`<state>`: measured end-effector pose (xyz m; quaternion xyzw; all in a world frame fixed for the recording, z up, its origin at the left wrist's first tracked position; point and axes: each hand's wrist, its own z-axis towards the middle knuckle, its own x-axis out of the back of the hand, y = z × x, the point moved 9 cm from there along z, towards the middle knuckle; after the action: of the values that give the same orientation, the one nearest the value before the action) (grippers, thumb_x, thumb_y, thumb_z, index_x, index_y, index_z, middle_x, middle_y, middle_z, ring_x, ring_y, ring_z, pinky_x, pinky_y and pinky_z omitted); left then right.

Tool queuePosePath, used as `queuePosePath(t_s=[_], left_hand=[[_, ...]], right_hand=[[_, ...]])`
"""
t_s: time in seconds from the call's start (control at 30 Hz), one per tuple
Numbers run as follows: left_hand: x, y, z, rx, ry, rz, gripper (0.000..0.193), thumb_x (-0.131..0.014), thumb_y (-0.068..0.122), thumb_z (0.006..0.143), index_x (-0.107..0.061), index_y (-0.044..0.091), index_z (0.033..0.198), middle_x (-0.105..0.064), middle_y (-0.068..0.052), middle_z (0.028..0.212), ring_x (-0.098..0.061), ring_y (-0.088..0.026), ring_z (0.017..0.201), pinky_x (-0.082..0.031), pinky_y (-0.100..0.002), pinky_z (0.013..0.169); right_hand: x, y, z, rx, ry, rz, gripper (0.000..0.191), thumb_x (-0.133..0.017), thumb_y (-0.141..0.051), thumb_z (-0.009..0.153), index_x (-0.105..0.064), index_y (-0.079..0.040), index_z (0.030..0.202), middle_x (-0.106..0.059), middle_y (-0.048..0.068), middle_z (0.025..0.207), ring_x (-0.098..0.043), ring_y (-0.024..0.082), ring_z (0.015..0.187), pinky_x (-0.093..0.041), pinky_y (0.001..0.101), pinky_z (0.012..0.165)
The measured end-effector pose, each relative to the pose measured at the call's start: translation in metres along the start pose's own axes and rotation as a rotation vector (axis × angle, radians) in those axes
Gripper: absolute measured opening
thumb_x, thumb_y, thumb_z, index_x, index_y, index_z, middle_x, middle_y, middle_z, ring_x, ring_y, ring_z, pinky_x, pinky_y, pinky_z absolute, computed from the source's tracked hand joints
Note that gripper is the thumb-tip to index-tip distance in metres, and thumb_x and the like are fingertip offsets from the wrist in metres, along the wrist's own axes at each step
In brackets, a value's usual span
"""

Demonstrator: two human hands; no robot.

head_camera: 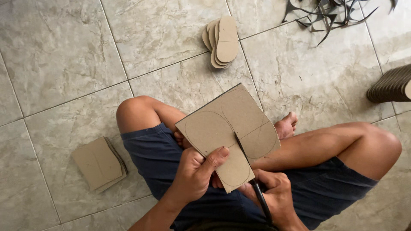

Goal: The person sits on the floor cutting sandal sole shapes out of cardboard sheets with scissors, following traced outlines. They trim the edges of each cut sole, set finished soles on a growing pile, and pick up new cardboard sheets to cut more.

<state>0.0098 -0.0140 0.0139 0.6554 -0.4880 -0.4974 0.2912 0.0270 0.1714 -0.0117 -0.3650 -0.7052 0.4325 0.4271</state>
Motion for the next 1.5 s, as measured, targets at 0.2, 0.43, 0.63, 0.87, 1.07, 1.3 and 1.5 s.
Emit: queuePosePath(t_s=[0.2, 0.43, 0.63, 0.87, 1.07, 1.3, 1.5], left_hand=[[0.006, 0.034, 0.003, -0.262, -0.089, 0.228, 0.029, -0.062, 0.023, 0.11, -0.068, -0.001, 0.097, -0.066, -0.002, 0.078, -0.059, -0.006, 0.07, -0.048, -0.024, 0.058], [-0.007, 0.002, 0.007, 0.184, 0.022, 0.008, 0.039, -0.062, 0.023, 0.102, -0.069, -0.002, 0.074, -0.063, -0.003, 0.056, -0.053, -0.007, 0.042, -0.037, -0.025, 0.038], [-0.012, 0.052, 0.001, -0.34, -0.011, 0.254, 0.032, -0.065, 0.023, 0.105, -0.066, -0.001, 0.083, -0.063, 0.001, 0.073, -0.058, -0.006, 0.068, -0.047, -0.025, 0.063], [0.002, 0.047, 0.005, -0.24, 0.139, 0.345, 0.031, -0.064, 0.025, 0.103, -0.07, 0.0, 0.085, -0.063, 0.003, 0.065, -0.053, -0.003, 0.063, -0.043, -0.024, 0.059], [0.003, 0.045, 0.005, -0.256, 0.132, 0.357, 0.032, -0.065, 0.024, 0.104, -0.07, 0.0, 0.082, -0.06, 0.004, 0.063, -0.052, -0.003, 0.063, -0.042, -0.024, 0.057], [0.0, 0.051, 0.001, -0.254, 0.083, 0.403, 0.034, -0.063, 0.024, 0.106, -0.065, 0.001, 0.081, -0.051, 0.005, 0.063, -0.045, -0.004, 0.065, -0.04, -0.025, 0.062], [-0.005, 0.05, 0.0, -0.166, 0.037, 0.432, 0.028, -0.062, 0.024, 0.103, -0.068, 0.004, 0.083, -0.055, 0.004, 0.064, -0.05, -0.007, 0.067, -0.042, -0.03, 0.069]], right_hand=[[-0.004, 0.043, -0.008, -0.38, -0.181, 0.195, 0.022, -0.08, -0.019, 0.078, -0.075, 0.003, 0.081, -0.058, 0.001, 0.055, -0.05, 0.008, 0.047, -0.038, 0.0286, 0.044], [0.006, -0.006, 0.013, 0.01, -0.085, 0.053, 0.031, -0.076, -0.013, 0.077, -0.071, 0.004, 0.103, -0.075, 0.004, 0.09, -0.07, 0.013, 0.083, -0.055, 0.0285, 0.076], [0.004, -0.01, 0.011, -0.041, -0.08, 0.207, 0.034, -0.079, -0.014, 0.077, -0.071, 0.005, 0.105, -0.075, 0.009, 0.094, -0.069, 0.014, 0.087, -0.055, 0.0297, 0.078], [0.001, 0.004, 0.009, -0.068, -0.082, 0.187, 0.033, -0.078, -0.022, 0.08, -0.072, 0.004, 0.099, -0.074, 0.007, 0.086, -0.067, 0.011, 0.079, -0.054, 0.0271, 0.07], [0.005, 0.004, -0.001, 0.011, -0.012, 0.206, 0.032, -0.077, -0.024, 0.08, -0.073, 0.004, 0.094, -0.073, 0.004, 0.075, -0.066, 0.008, 0.069, -0.053, 0.0254, 0.062], [0.0, 0.003, -0.002, -0.004, 0.003, 0.25, 0.026, -0.081, -0.017, 0.079, -0.073, 0.006, 0.087, -0.075, 0.004, 0.074, -0.065, 0.008, 0.067, -0.052, 0.0259, 0.06], [0.006, -0.01, -0.003, 0.086, 0.023, 0.107, 0.019, -0.076, -0.013, 0.079, -0.07, 0.004, 0.086, -0.067, 0.001, 0.067, -0.062, 0.007, 0.06, -0.05, 0.0244, 0.057]])
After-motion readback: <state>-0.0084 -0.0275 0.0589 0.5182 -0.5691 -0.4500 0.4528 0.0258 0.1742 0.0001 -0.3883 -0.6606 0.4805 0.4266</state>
